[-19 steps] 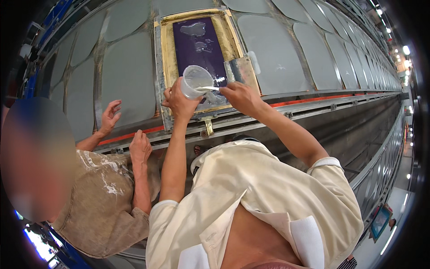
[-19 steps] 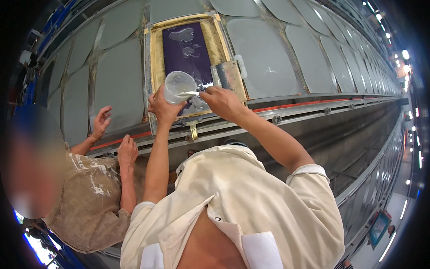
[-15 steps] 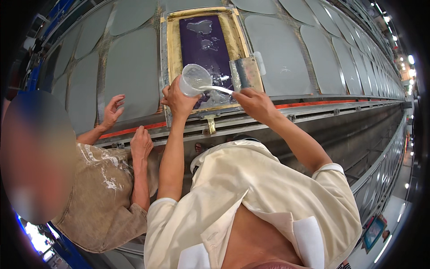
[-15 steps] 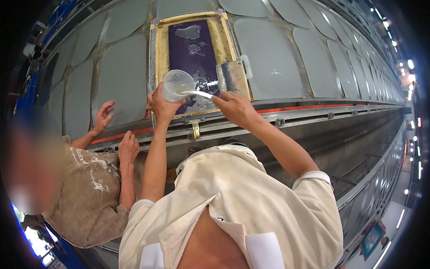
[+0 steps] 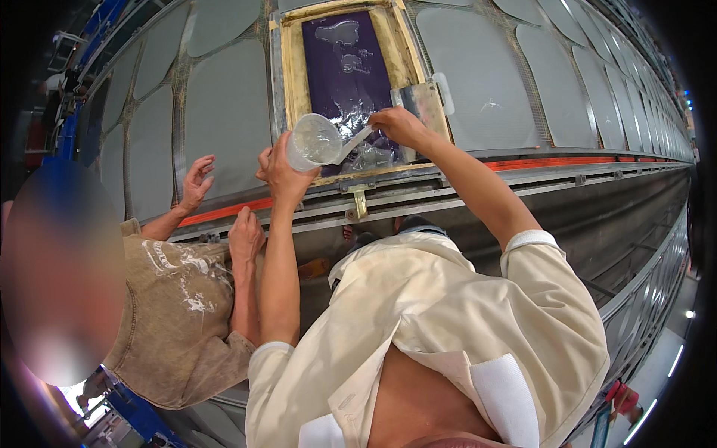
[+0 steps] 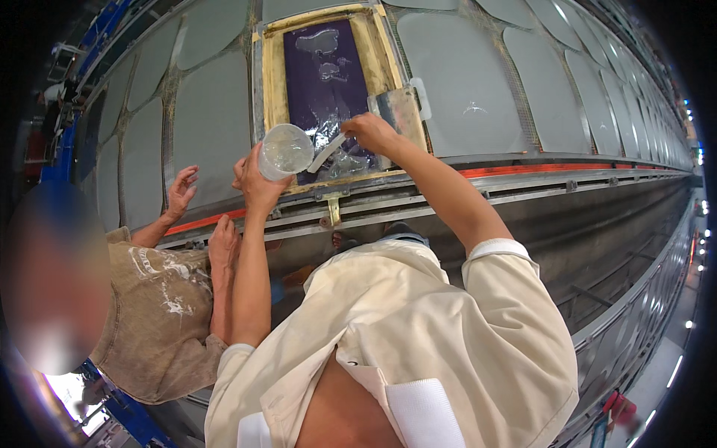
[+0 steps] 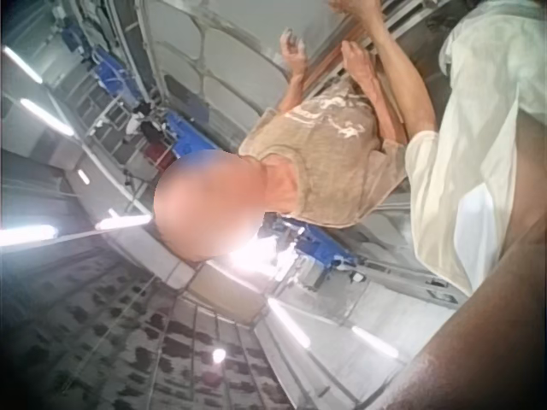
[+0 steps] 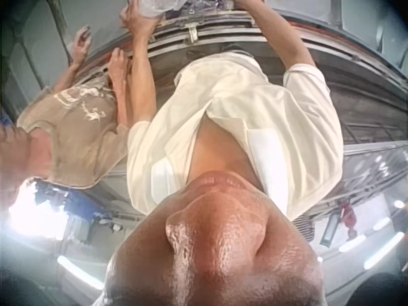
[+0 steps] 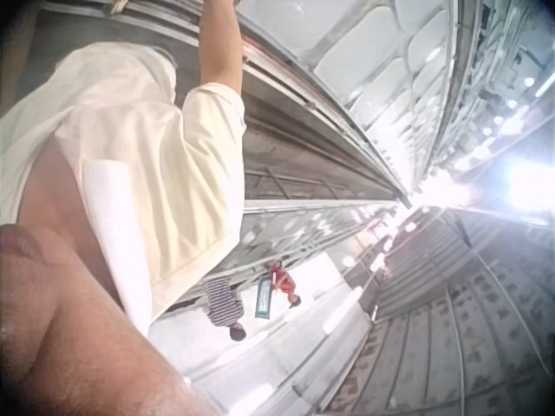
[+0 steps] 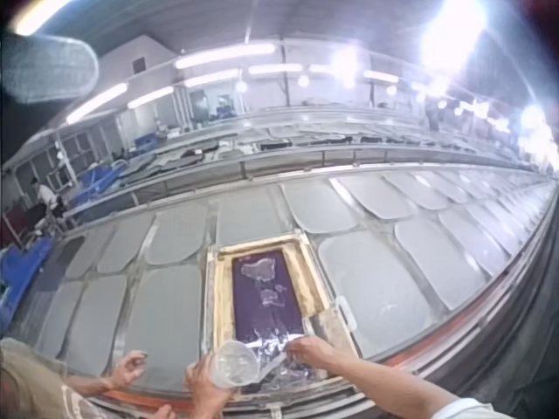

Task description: The person uses a squeegee to spread purple ink across a screen-printing frame mounted on a conveyor. Another person pours a clear liquid onto the screen near the end, and the wearer spreads it with the squeegee.

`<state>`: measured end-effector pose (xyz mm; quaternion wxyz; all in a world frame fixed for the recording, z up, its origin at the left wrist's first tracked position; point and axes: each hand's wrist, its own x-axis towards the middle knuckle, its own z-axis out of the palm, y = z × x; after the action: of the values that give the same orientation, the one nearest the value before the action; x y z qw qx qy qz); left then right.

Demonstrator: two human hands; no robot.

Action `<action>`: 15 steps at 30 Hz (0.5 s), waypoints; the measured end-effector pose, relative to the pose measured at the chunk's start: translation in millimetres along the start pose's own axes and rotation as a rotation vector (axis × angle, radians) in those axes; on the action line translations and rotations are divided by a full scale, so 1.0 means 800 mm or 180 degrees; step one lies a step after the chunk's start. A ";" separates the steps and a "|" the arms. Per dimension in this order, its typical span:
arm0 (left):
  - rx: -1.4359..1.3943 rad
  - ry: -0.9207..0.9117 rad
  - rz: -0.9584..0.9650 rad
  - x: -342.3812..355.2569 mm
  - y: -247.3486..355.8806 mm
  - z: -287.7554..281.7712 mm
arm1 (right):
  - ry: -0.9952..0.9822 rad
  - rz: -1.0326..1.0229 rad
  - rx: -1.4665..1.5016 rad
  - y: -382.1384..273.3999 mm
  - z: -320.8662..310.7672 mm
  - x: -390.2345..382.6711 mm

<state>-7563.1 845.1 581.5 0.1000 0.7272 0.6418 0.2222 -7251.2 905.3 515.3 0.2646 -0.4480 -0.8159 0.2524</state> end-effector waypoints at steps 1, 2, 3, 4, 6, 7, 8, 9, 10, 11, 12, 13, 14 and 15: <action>-0.0058 0.0036 0.0052 -0.002 -0.003 0.000 | -0.0163 0.0127 -0.0202 0.004 0.000 0.004; -0.0123 0.0067 0.0112 -0.002 -0.008 0.001 | -0.0324 0.0261 -0.0408 0.006 0.000 0.003; -0.0173 0.0103 0.0151 -0.005 -0.014 0.002 | -0.0529 0.0474 -0.0521 0.000 -0.003 0.000; -0.0155 0.0124 0.0121 -0.007 -0.018 0.004 | -0.0734 0.0675 -0.0655 -0.008 -0.017 -0.002; -0.0193 0.0138 0.0126 -0.006 -0.016 0.012 | -0.0642 0.0737 -0.0687 0.015 -0.024 -0.035; -0.0229 0.0145 0.0090 -0.008 -0.014 0.014 | -0.0757 0.0839 -0.0780 0.005 -0.033 -0.042; -0.0265 0.0150 0.0055 -0.010 -0.012 0.015 | -0.0870 0.0943 -0.0873 -0.008 -0.041 -0.054; -0.0317 0.0160 0.0040 -0.009 -0.008 0.016 | -0.0969 0.1059 -0.0983 -0.025 -0.051 -0.067; -0.0305 0.0154 0.0050 -0.008 -0.005 0.018 | -0.0761 0.1326 -0.0760 -0.030 -0.048 -0.082; -0.0291 0.0148 0.0059 -0.008 -0.001 0.020 | -0.0624 0.1437 -0.0564 -0.035 -0.046 -0.093; -0.0273 0.0140 0.0068 -0.008 0.000 0.021 | -0.0485 0.1544 -0.0364 -0.040 -0.043 -0.102; -0.0409 0.0168 0.0109 -0.007 -0.003 0.025 | -0.0345 0.1646 -0.0162 -0.044 -0.040 -0.110; -0.0543 0.0196 0.0148 -0.007 -0.008 0.031 | -0.0237 0.1794 0.0165 -0.045 -0.034 -0.117; -0.0674 0.0221 0.0198 -0.004 -0.009 0.032 | -0.0202 0.2150 0.0569 -0.049 -0.032 -0.120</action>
<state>-7558.6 846.5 555.3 0.1471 0.7239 0.5949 0.3168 -7214.1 808.4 539.6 0.1789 -0.6596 -0.6040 0.4100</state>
